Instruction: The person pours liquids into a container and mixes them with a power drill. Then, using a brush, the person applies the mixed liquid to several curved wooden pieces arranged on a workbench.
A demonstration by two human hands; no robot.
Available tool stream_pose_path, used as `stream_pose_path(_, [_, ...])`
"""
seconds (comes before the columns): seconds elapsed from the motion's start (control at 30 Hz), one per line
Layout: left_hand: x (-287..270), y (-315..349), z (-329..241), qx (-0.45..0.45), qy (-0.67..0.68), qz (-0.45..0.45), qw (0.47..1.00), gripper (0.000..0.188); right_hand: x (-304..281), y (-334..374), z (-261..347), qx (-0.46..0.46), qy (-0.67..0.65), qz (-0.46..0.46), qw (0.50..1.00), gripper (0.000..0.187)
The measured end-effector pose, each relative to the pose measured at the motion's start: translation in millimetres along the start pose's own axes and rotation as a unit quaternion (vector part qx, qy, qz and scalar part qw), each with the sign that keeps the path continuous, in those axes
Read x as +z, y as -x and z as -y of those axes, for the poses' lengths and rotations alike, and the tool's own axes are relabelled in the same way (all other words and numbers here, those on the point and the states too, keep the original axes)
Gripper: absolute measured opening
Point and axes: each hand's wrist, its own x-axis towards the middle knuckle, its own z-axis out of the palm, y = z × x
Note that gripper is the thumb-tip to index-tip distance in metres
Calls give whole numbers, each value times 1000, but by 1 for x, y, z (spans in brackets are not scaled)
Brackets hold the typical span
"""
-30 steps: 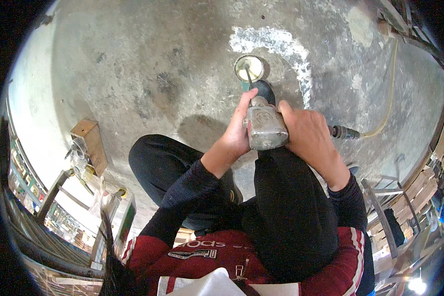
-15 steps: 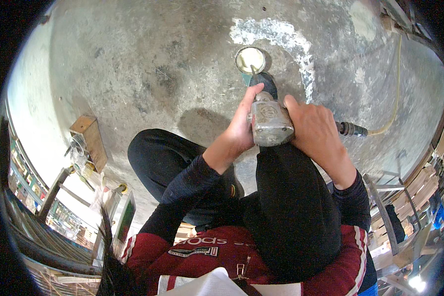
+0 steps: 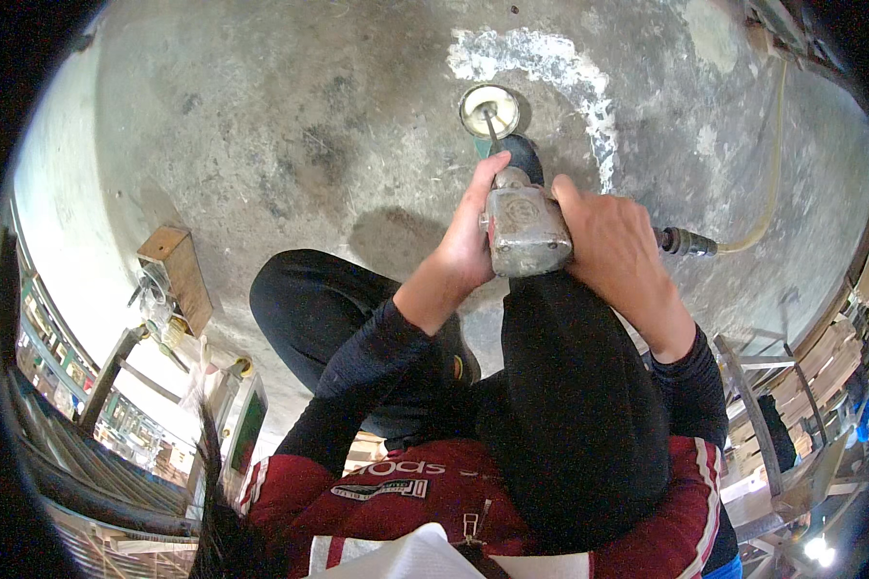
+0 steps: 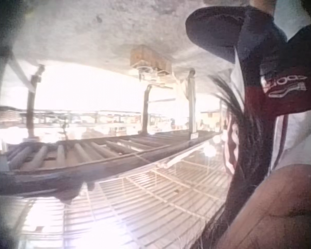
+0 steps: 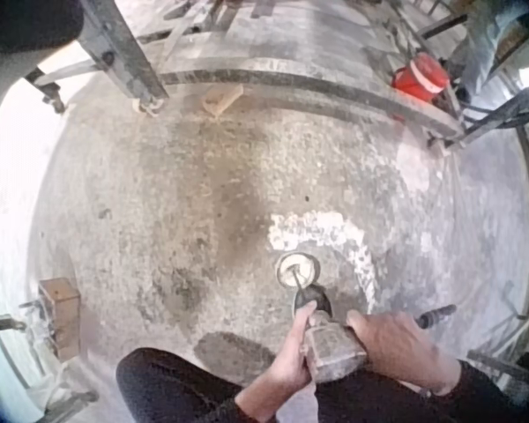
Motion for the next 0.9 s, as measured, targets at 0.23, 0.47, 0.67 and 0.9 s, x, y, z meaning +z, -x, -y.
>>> stream_pose_path(0.23, [-4, -7, 0, 10, -8, -5, 1000, 54, 0, -1, 0, 8, -9, -8, 1000, 36])
stream_pose_path(0.47, [-1, -1, 6, -10, -15, 4, 1000, 57, -4, 6, 2, 6, 14, 0, 1000, 35])
stream_pose_path(0.67, [1, -2, 2, -1, -15, 13, 1000, 55, -2, 6, 1, 8, 17, -7, 1000, 35])
stream_pose_path(0.9, [1, -2, 6, -5, -20, -2, 1000, 54, -2, 7, -1, 5, 20, 2, 1000, 38])
